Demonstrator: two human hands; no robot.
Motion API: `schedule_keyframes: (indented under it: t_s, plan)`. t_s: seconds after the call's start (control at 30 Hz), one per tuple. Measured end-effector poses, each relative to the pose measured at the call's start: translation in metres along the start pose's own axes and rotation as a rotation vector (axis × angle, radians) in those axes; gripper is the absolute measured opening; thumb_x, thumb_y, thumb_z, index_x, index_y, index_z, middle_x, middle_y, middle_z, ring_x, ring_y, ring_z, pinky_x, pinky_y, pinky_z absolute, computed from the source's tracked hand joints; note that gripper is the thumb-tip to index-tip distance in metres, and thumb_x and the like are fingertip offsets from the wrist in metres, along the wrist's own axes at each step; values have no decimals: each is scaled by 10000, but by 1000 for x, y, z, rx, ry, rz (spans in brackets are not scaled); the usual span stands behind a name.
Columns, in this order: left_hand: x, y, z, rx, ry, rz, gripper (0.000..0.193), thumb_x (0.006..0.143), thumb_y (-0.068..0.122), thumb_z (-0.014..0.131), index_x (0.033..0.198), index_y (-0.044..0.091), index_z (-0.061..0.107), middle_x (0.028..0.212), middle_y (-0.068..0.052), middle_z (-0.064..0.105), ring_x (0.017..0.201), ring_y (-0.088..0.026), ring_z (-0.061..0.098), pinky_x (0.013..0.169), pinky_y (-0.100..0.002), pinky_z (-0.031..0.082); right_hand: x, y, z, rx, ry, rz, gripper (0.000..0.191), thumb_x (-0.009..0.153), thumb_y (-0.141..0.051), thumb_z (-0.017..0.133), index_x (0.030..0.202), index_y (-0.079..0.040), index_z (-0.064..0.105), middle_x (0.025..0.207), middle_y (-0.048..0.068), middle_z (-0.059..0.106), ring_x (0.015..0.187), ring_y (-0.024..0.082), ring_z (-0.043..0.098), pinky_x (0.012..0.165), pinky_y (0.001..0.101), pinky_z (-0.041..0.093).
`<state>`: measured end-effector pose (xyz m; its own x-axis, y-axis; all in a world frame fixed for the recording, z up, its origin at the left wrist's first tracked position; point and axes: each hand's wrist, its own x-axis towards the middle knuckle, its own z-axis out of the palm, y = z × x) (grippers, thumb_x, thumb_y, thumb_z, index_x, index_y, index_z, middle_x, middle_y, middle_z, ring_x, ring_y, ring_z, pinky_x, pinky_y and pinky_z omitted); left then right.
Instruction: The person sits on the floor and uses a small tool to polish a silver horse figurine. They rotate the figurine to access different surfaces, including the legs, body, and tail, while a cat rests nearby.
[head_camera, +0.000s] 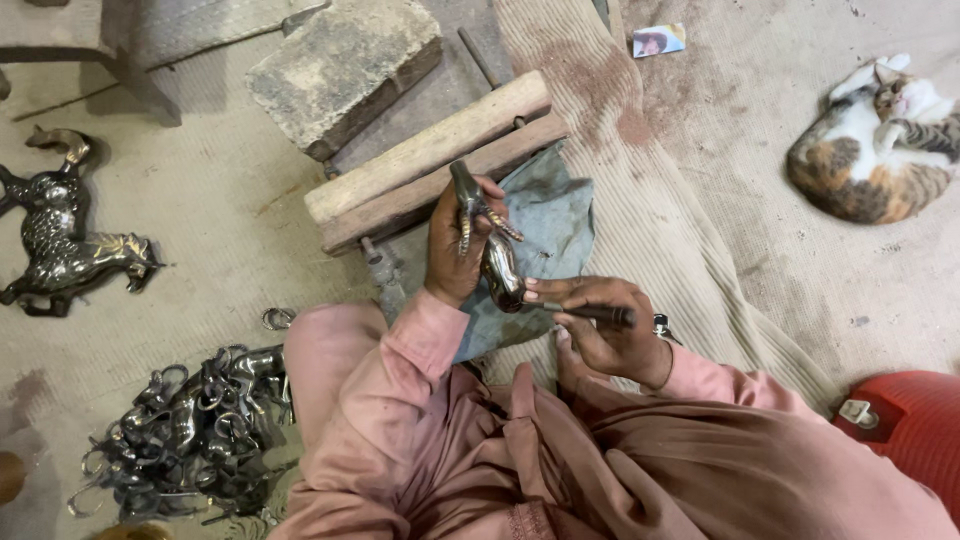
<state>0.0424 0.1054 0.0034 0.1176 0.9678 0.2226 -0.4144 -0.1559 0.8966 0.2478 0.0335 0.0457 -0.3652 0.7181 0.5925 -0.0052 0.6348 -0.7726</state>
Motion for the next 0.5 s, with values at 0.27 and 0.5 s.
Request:
schedule_keyframes:
  t_s: [0.27,0.5]
  plan:
    - [-8,3,-5,8,34,-28,749,892,666,758,1214,23,547,958,-33,579,838,-115,596,720,-253,512,10,15,16,358,262,452,145,1076,15,626,1186,7,532,1069,91,675,993,104,662,775,215,520]
    - [-9,9,-4,49,45,-49,789,856,714,745,1182,25,538,882,-54,587,769,-115,597,680,-235,488,20,4,17,372,232,508,185,1051,-37,632,1189,7,518,1096,63,666,1046,93,685,887,223,559]
